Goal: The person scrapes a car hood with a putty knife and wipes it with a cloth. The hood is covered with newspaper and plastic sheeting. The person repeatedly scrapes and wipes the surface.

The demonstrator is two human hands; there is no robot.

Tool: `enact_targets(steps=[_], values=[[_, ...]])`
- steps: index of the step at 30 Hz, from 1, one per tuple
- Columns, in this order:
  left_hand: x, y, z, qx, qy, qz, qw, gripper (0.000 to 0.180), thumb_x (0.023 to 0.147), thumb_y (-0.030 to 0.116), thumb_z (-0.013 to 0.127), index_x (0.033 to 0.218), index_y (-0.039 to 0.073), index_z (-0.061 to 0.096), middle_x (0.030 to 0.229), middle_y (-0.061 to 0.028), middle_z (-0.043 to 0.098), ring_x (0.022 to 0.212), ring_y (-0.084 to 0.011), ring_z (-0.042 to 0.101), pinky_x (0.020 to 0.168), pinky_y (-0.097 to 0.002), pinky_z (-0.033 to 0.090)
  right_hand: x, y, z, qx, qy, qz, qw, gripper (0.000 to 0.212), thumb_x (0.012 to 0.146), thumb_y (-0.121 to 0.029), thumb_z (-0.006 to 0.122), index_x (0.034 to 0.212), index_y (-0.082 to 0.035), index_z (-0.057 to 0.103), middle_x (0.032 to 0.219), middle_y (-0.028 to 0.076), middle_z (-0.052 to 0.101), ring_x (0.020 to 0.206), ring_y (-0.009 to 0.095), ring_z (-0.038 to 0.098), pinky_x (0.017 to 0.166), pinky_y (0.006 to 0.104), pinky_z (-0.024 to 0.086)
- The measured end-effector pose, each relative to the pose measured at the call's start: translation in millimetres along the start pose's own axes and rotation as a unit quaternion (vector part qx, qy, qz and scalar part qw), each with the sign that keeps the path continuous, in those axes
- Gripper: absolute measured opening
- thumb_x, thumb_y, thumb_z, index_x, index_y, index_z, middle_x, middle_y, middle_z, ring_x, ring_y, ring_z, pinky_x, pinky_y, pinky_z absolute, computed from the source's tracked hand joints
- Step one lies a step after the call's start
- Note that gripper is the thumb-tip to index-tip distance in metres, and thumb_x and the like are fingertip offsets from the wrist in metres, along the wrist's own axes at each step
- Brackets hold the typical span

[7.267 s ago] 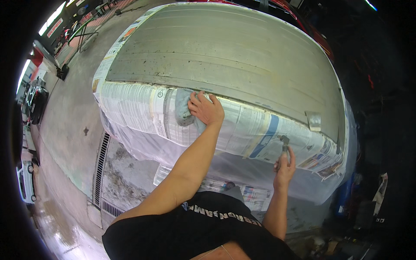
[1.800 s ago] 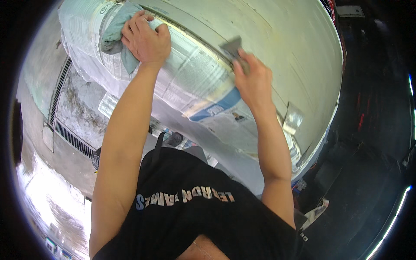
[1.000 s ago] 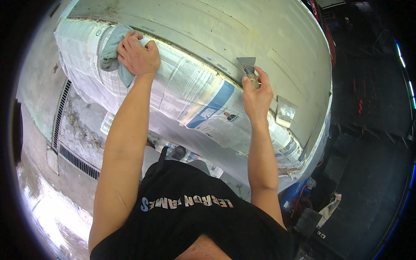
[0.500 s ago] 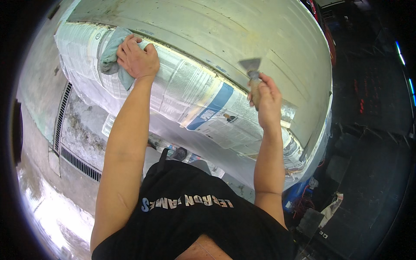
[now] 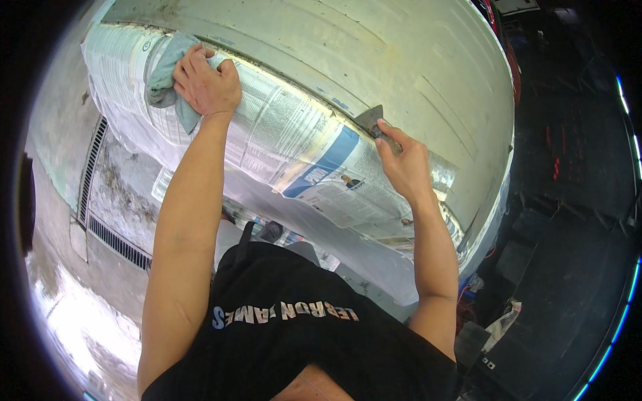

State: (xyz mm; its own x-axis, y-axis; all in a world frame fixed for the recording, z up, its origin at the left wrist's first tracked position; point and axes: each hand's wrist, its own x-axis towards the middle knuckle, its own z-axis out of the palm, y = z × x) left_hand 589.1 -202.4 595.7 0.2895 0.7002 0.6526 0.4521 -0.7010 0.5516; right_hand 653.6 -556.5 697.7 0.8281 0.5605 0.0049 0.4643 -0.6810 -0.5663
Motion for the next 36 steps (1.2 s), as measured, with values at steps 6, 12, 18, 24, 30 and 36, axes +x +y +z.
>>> enact_targets(steps=[6, 12, 18, 24, 30, 36], values=[[-3.1, -2.3, 0.6, 0.005, -0.007, -0.001, 1.0, 0.024, 0.077, 0.019, 0.061, 0.1, 0.013, 0.059, 0.133, -0.0023, 0.059, 0.128, -0.0313, 0.044, 0.109, -0.0508, 0.029, 6.3, -19.7, 1.4, 0.006, -0.019, 0.046, 0.999, 0.037, 0.092, -0.013, 0.066, 0.127, -0.004, 0.069, 0.123, 0.021, 0.071, 0.118, 0.027, 0.068, 0.101, 0.0335, 0.049], [-3.5, -3.7, 2.8, 0.001, -0.001, 0.009, 1.0, 0.027, 0.076, 0.019, 0.061, 0.102, 0.013, 0.058, 0.133, -0.0027, 0.058, 0.127, -0.0321, 0.044, 0.108, -0.0513, 0.029, 14.4, -24.0, -1.9, 0.017, -0.034, 0.08, 0.996, 0.037, 0.091, -0.012, 0.068, 0.127, -0.003, 0.069, 0.121, 0.021, 0.072, 0.11, 0.025, 0.071, 0.098, 0.0332, 0.05], [-3.2, -2.6, 3.8, -0.001, 0.006, 0.013, 1.0, 0.026, 0.077, 0.019, 0.061, 0.102, 0.013, 0.059, 0.133, -0.0025, 0.059, 0.128, -0.0315, 0.044, 0.11, -0.0509, 0.028, 16.4, -14.3, -4.2, 0.028, -0.022, 0.055, 0.998, 0.037, 0.091, -0.012, 0.069, 0.126, -0.003, 0.07, 0.121, 0.018, 0.072, 0.098, 0.021, 0.071, 0.09, 0.0307, 0.052], [-2.2, 2.1, -0.6, 0.008, -0.01, 0.003, 1.0, 0.024, 0.078, 0.02, 0.061, 0.1, 0.013, 0.059, 0.134, -0.0024, 0.059, 0.129, -0.031, 0.043, 0.111, -0.0497, 0.028, 21.0, -21.4, -3.6, 0.06, -0.04, 0.086, 0.994, 0.036, 0.091, -0.012, 0.068, 0.126, -0.002, 0.069, 0.123, 0.018, 0.071, 0.118, 0.03, 0.068, 0.104, 0.0353, 0.048], [-2.2, 3.0, -1.2, 0.015, -0.003, 0.008, 1.0, 0.025, 0.077, 0.02, 0.061, 0.101, 0.013, 0.06, 0.133, -0.002, 0.06, 0.128, -0.0314, 0.044, 0.111, -0.0497, 0.029, 19.6, 2.6, -2.2, -0.017, -0.018, -0.037, 0.999, 0.036, 0.092, -0.013, 0.068, 0.126, -0.003, 0.069, 0.12, 0.017, 0.073, 0.085, 0.017, 0.07, 0.082, 0.0318, 0.053], [-3.4, -3.0, 3.1, 0.017, 0.015, 0.024, 0.999, 0.026, 0.077, 0.019, 0.061, 0.102, 0.014, 0.06, 0.131, -0.0014, 0.06, 0.127, -0.0313, 0.045, 0.109, -0.0504, 0.03, 11.7, -5.9, -4.8, 0.029, -0.035, 0.038, 0.998, 0.037, 0.091, -0.013, 0.069, 0.127, -0.004, 0.069, 0.117, 0.016, 0.074, 0.065, 0.014, 0.063, 0.073, 0.031, 0.052]])
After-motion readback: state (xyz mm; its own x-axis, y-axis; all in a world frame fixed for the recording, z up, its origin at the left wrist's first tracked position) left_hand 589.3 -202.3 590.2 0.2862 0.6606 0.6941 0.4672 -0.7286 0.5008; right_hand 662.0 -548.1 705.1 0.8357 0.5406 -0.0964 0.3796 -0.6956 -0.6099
